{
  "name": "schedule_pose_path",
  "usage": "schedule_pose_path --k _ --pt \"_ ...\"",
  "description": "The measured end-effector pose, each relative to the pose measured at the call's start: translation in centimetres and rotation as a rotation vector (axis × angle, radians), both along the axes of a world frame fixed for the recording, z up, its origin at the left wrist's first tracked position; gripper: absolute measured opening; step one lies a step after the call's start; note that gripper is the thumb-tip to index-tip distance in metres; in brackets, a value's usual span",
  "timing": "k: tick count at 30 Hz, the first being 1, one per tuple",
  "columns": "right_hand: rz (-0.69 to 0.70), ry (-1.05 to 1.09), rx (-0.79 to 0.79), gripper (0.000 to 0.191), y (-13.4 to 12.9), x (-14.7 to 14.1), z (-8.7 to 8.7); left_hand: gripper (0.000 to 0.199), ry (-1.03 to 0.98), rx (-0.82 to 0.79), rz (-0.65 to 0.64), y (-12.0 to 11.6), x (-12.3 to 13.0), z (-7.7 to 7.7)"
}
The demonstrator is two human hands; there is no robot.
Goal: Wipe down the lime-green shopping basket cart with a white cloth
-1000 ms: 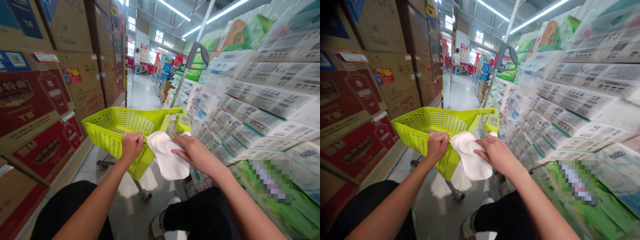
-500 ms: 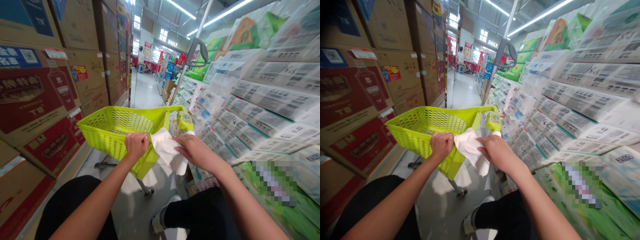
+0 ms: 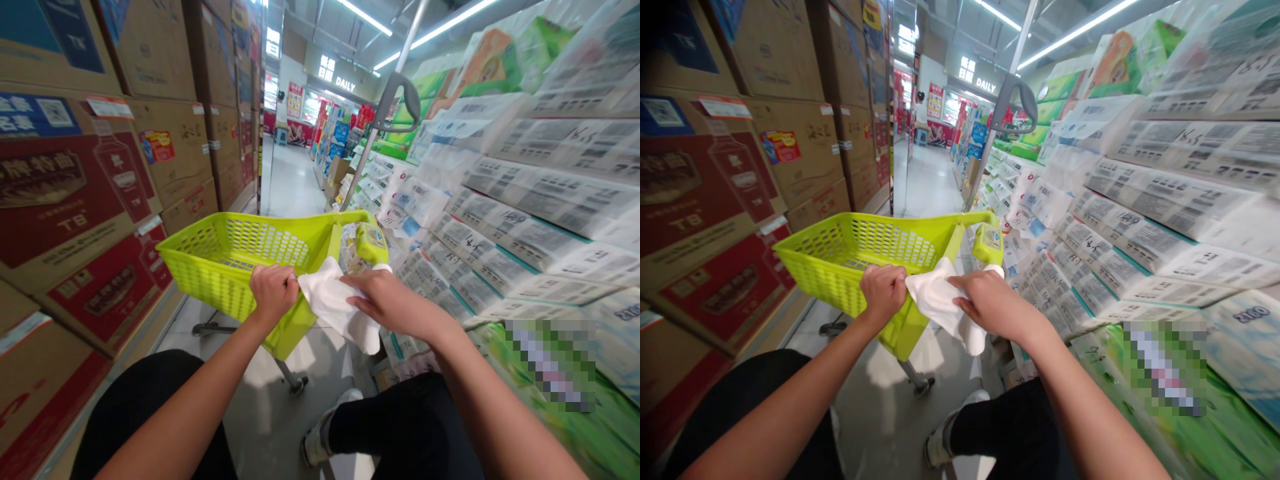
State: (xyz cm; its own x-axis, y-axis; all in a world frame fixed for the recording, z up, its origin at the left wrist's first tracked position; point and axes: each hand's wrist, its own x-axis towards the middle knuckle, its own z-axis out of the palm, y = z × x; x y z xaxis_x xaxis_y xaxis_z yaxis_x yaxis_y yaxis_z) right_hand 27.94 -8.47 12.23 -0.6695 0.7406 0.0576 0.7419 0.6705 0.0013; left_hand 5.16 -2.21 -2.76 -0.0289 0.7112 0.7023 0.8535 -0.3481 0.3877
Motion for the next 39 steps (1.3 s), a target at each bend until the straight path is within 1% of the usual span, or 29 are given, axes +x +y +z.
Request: schedule_pose_path --k 2,4,6,8,10,13,15,17,20,25,27,28,30,31,32,33,35,37,39 --pt "-0.108 -0.053 0.068 0.025 -0.2 -0.5 -0.3 0.026 -0.018 0.015 0.008 -0.1 0.4 -0.2" --pt "-0.227 -0.102 0.186 0.033 -0.4 -1.6 -1.2 0.026 -0.033 0.039 0.012 -0.2 0.6 -0.3" --pt "-0.259 -0.107 0.277 0.042 -0.5 -2.4 -2.1 0.027 -0.043 0.053 0.001 -0.2 0.5 -0.4" --pt "-0.209 -0.071 0.321 0.045 -0.6 -2.5 -2.8 0.029 -0.06 0.053 -0.012 0.0 0.1 -0.5" --pt "-0.144 -0.009 0.327 0.047 -0.3 -1.6 -3.0 0.029 -0.081 0.049 -0.017 0.2 -0.3 -0.4" --pt "0.022 0.147 0.279 0.048 0.4 1.2 -3.2 0.029 -0.099 0.048 -0.027 0.1 -0.8 -0.1" --pt "0.145 0.261 0.27 0.05 1.1 3.1 -3.7 0.03 -0.103 0.055 -0.065 -0.1 -1.1 0.3" --pt "0.219 0.329 0.29 0.055 1.7 4.4 -4.3 0.032 -0.109 0.058 -0.117 -0.2 -1.5 0.6" --pt "0.256 0.345 0.336 0.062 2.3 5.1 -4.9 0.034 -0.122 0.048 -0.186 -0.2 -2.3 0.8" --pt "0.275 0.302 0.379 0.076 2.5 4.2 -4.8 0.035 -0.144 0.0 -0.284 0.9 -4.8 0.4" --pt "0.312 0.291 0.396 0.071 2.5 3.7 -4.9 0.035 -0.167 -0.026 -0.329 1.5 -6.2 0.3" --pt "0.334 0.304 0.414 0.062 2.5 3.5 -5.0 0.035 -0.185 -0.038 -0.346 1.9 -7.0 0.3" --pt "0.362 0.387 0.461 0.038 2.7 3.3 -5.2 0.034 -0.23 -0.062 -0.381 2.4 -8.4 0.5" --pt "0.346 0.455 0.484 0.027 2.9 3.2 -5.2 0.034 -0.261 -0.073 -0.396 2.6 -9.1 0.5" --pt "0.298 0.532 0.509 0.021 3.1 3.1 -5.1 0.034 -0.298 -0.082 -0.412 2.8 -9.8 0.6" --pt "0.225 0.602 0.529 0.019 3.4 3.1 -4.8 0.035 -0.34 -0.089 -0.426 3.0 -10.3 0.6" --pt "0.026 0.7 0.542 0.019 4.1 3.2 -3.9 0.036 -0.435 -0.091 -0.441 3.3 -11.2 0.6" --pt "-0.156 0.782 0.531 0.02 4.9 3.3 -2.6 0.032 -0.543 -0.075 -0.43 3.6 -11.8 0.7" --pt "-0.273 0.882 0.513 0.022 5.7 3.4 -1.5 0.024 -0.646 -0.047 -0.409 3.7 -12.5 1.3"
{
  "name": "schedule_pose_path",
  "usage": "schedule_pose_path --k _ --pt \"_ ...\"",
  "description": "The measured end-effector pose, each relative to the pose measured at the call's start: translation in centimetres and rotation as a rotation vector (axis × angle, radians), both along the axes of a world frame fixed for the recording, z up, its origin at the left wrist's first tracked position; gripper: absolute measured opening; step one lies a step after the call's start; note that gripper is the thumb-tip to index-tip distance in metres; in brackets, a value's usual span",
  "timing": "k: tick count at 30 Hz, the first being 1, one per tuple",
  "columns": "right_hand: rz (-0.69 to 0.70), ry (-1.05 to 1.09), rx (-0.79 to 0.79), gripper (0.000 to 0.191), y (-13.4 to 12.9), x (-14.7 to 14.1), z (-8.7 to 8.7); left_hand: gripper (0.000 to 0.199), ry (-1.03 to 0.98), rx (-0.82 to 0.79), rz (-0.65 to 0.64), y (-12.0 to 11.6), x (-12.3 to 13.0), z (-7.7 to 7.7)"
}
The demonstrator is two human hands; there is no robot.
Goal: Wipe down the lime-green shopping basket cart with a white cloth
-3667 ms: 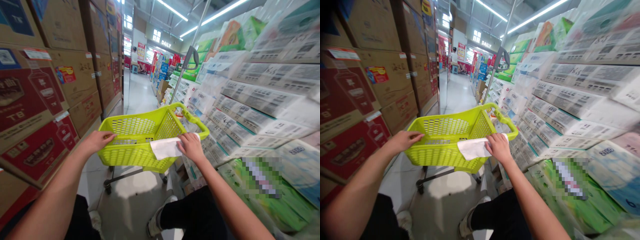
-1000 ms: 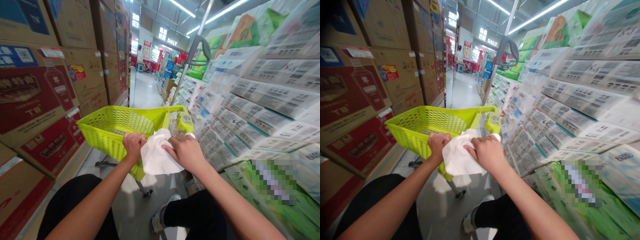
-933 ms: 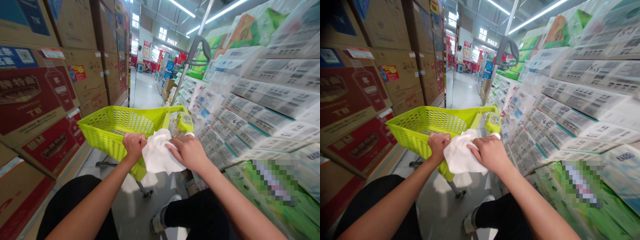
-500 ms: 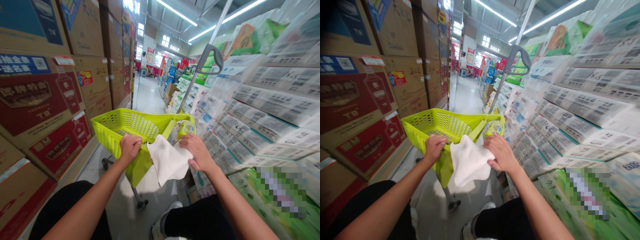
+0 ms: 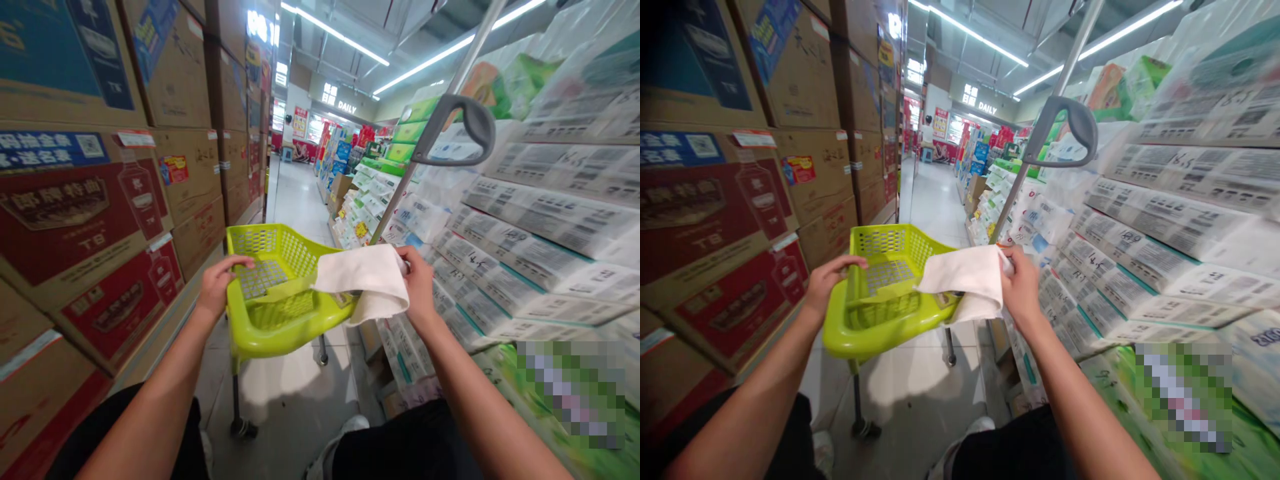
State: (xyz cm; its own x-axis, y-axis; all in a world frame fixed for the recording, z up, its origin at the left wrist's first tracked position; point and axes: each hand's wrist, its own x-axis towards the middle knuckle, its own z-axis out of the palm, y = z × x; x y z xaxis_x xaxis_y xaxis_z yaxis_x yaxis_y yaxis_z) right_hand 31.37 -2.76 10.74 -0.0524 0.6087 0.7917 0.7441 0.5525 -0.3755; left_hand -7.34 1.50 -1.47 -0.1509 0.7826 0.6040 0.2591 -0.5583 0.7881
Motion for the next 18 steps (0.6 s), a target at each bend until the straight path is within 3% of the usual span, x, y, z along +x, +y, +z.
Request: schedule_pose_path --k 3,5,7,8,11,13,15,18 --pt "-0.01 0.058 -0.07 0.025 0.7 -0.2 0.8 0.043 -0.112 -0.02 -0.045 -1.3 -1.2 2.0" --pt "0.063 -0.052 -0.112 0.029 0.6 -0.7 0.7 0.037 -0.137 -0.059 -0.179 -3.5 -1.8 4.1" --pt "0.174 -0.2 -0.114 0.037 -0.2 -1.7 0.4 0.036 -0.028 -0.073 -0.301 -6.7 -1.5 6.4" --pt "0.227 -0.265 -0.117 0.039 -0.8 -2.4 0.3 0.037 0.112 -0.084 -0.295 -8.4 -0.9 7.4" --pt "0.307 -0.451 -0.206 0.035 -3.1 -4.9 0.3 0.037 0.692 -0.11 -0.016 -12.8 2.4 9.6" --pt "0.269 -0.576 -0.268 0.036 -4.6 -6.8 0.6 0.039 0.92 -0.092 0.206 -14.2 4.6 10.1" --pt "0.221 -0.677 -0.273 0.041 -5.6 -8.6 0.8 0.04 1.054 -0.062 0.258 -14.3 5.8 10.0" --pt "0.215 -0.747 -0.225 0.047 -6.2 -10.3 0.8 0.037 1.104 0.008 0.234 -13.3 5.8 9.6"
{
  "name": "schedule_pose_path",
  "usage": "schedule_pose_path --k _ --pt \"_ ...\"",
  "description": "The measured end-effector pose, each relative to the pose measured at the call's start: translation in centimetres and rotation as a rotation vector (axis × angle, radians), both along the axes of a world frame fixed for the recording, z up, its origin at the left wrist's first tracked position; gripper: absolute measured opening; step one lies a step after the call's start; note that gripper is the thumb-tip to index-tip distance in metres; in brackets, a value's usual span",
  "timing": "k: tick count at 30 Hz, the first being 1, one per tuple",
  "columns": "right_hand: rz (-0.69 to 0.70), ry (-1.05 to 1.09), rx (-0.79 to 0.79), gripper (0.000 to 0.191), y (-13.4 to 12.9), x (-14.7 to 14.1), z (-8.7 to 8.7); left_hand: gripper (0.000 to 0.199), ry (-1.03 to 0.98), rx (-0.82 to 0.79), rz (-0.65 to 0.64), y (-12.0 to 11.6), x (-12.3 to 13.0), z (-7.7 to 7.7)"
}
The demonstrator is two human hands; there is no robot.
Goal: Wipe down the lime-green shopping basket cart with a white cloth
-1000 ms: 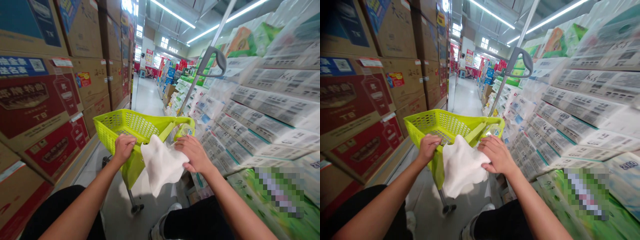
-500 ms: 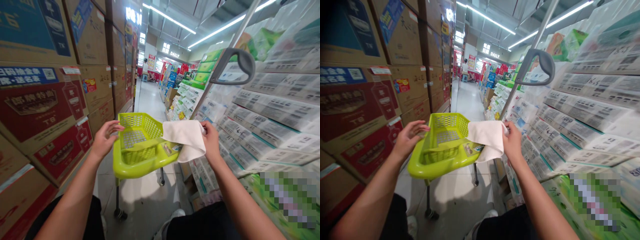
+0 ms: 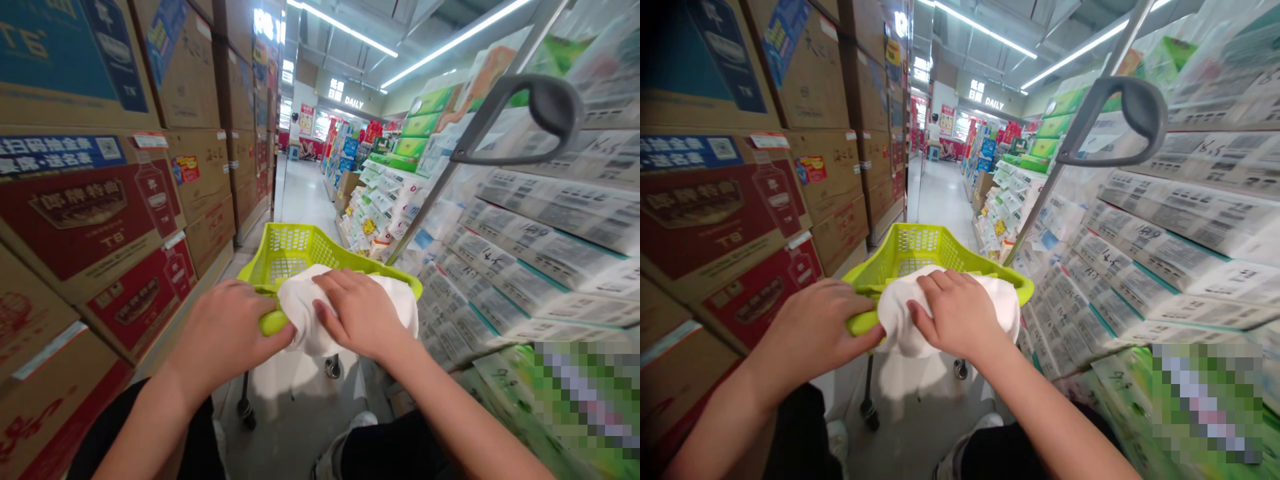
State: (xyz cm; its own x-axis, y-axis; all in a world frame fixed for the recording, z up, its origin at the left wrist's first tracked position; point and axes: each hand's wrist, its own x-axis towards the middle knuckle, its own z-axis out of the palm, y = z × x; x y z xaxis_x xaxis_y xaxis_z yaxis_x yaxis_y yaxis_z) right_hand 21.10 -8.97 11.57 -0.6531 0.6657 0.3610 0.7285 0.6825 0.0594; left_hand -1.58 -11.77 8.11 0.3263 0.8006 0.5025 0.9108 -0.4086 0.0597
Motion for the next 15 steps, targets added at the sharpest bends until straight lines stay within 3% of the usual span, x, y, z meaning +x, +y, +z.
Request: schedule_pose_path --k 5,10,12,15 --pt "-0.005 0.045 0.009 0.048 1.2 2.1 -0.7 0.042 -0.051 0.07 0.0 1.8 -1.7 -0.8" --pt "-0.167 0.103 -0.007 0.044 2.6 6.7 -1.4 0.049 -0.082 0.195 -0.009 3.0 -1.4 -1.8" --pt "-0.184 0.09 0.036 0.045 2.6 6.5 -1.6 0.047 -0.094 0.269 -0.016 3.3 -0.4 -2.1" --pt "-0.139 0.044 0.068 0.045 1.8 3.8 -1.5 0.044 -0.103 0.338 -0.042 3.5 1.3 -2.2"
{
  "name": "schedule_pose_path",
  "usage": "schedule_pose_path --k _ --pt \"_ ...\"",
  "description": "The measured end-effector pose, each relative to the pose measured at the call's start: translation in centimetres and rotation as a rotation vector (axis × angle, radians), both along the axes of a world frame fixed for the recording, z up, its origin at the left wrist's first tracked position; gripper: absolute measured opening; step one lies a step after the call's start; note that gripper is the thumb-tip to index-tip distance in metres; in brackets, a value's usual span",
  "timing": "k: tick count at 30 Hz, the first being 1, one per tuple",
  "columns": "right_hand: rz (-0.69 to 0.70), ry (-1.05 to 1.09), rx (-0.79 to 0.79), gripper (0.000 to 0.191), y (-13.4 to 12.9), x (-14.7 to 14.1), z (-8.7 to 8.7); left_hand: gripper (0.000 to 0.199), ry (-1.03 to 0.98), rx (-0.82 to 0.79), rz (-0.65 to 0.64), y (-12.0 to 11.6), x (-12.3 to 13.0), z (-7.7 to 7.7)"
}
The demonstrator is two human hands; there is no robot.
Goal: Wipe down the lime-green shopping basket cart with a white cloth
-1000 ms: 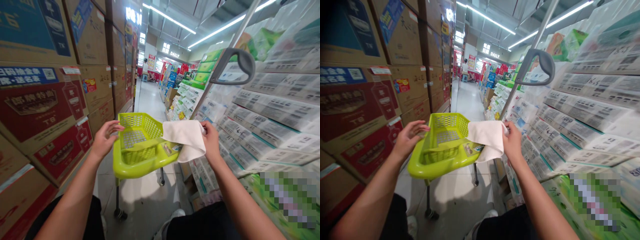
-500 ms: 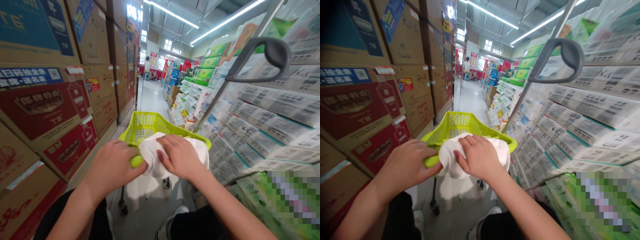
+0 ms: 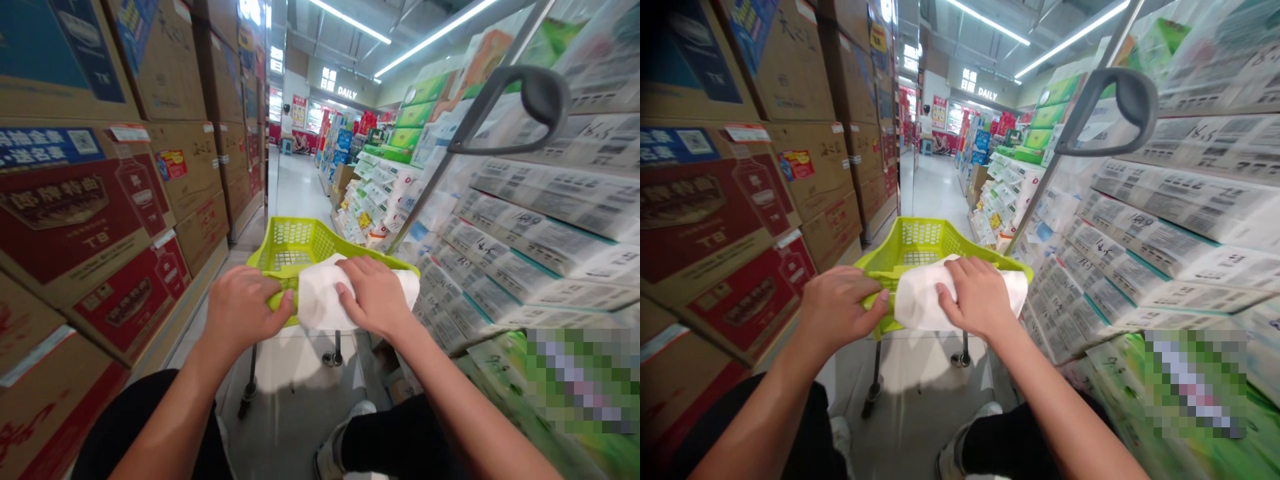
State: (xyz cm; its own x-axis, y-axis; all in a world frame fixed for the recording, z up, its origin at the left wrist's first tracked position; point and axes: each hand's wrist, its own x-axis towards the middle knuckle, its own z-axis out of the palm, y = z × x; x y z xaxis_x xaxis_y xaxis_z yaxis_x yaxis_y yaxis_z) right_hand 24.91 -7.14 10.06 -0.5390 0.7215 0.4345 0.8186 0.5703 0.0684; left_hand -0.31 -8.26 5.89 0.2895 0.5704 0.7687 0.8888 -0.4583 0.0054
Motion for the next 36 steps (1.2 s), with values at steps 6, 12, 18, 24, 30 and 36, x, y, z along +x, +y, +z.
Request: schedule_pose_path --k 6,12,18,24,30,36 --pt "0.048 -0.055 -0.198 0.043 1.4 -2.4 2.2 0.046 0.012 -0.012 0.012 0.1 0.8 0.5" --pt "-0.239 -0.032 -0.484 0.062 4.8 3.7 2.4 0.047 -0.011 -0.083 0.043 0.1 -0.8 0.3" --pt "-0.087 0.185 0.095 0.049 -0.1 1.6 -2.1 0.041 -0.034 -0.026 0.004 -0.4 0.2 0.1" --pt "0.094 -0.001 -0.111 0.041 -0.7 -3.8 0.7 0.035 0.019 -0.041 -0.106 -1.2 2.0 0.7" --pt "-0.123 0.021 -0.542 0.063 5.8 1.1 3.4 0.039 -0.039 -0.01 -0.043 -1.0 0.4 -0.1" --pt "-0.174 0.011 -0.112 0.059 3.2 5.3 -0.6 0.036 -0.178 -0.012 0.029 0.2 -3.5 -1.3"
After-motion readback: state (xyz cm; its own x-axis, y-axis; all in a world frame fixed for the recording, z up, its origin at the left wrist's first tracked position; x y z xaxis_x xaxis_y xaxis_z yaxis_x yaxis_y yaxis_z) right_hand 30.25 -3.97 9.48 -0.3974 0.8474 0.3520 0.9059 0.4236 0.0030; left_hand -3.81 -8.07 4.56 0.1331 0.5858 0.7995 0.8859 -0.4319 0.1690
